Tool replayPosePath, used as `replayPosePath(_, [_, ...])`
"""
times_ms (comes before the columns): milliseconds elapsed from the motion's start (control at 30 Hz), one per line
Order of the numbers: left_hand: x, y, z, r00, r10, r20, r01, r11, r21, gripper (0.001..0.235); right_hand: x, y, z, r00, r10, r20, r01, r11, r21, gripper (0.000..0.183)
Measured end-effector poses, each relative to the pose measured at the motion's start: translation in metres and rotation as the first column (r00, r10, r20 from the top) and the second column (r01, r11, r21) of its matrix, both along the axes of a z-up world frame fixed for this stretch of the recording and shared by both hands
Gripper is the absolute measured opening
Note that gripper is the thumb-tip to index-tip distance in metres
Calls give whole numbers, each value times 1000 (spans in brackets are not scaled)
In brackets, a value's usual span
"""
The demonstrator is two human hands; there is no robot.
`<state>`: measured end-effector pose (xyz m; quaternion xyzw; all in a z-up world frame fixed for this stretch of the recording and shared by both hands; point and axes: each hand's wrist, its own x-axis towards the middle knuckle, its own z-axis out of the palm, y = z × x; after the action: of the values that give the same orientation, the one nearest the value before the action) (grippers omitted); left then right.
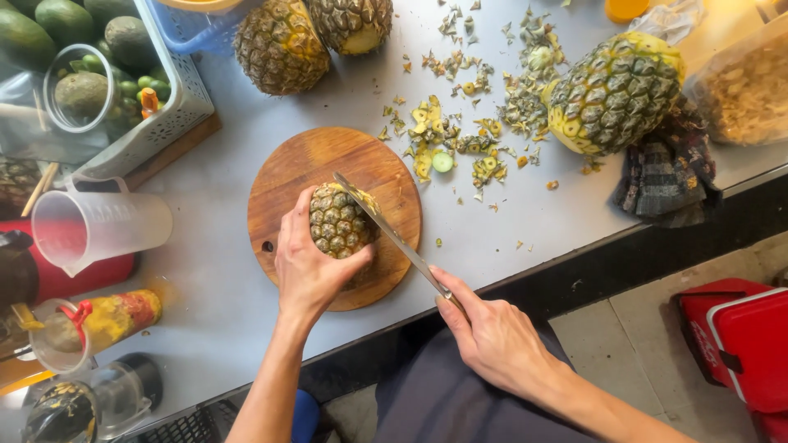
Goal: The person peels and trims pineapples on a wooden cutting board using a knife. They then move to a vertical rotisserie to carve cooked meat with scissors and a metal rod, placing the slices into a tray. The person returns to the cutting board to continue peeling another pineapple.
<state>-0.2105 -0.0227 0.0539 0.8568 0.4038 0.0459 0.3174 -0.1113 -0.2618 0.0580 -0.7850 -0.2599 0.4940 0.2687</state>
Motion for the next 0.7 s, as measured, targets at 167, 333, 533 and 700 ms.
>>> replayPosePath(167, [4, -6, -3, 1000, -24, 10, 24, 999, 43, 111, 17, 49, -10, 1000, -6, 26, 2, 990, 144, 48])
replayPosePath(333, [2, 10, 5, 1000, 11, -6, -12, 995, -102, 111, 11, 12, 9, 996, -13, -85, 16, 999, 30, 48])
replayPosePath(533, [2, 17, 9, 1000, -31, -1, 30, 989, -147, 113, 25, 47, -9, 990, -3, -139, 18, 994, 105, 49])
replayPosePath(700, [-8, 44, 6, 1000, 26, -4, -26, 955, -295, 113, 10, 22, -12, 987, -34, -154, 38, 999, 23, 48])
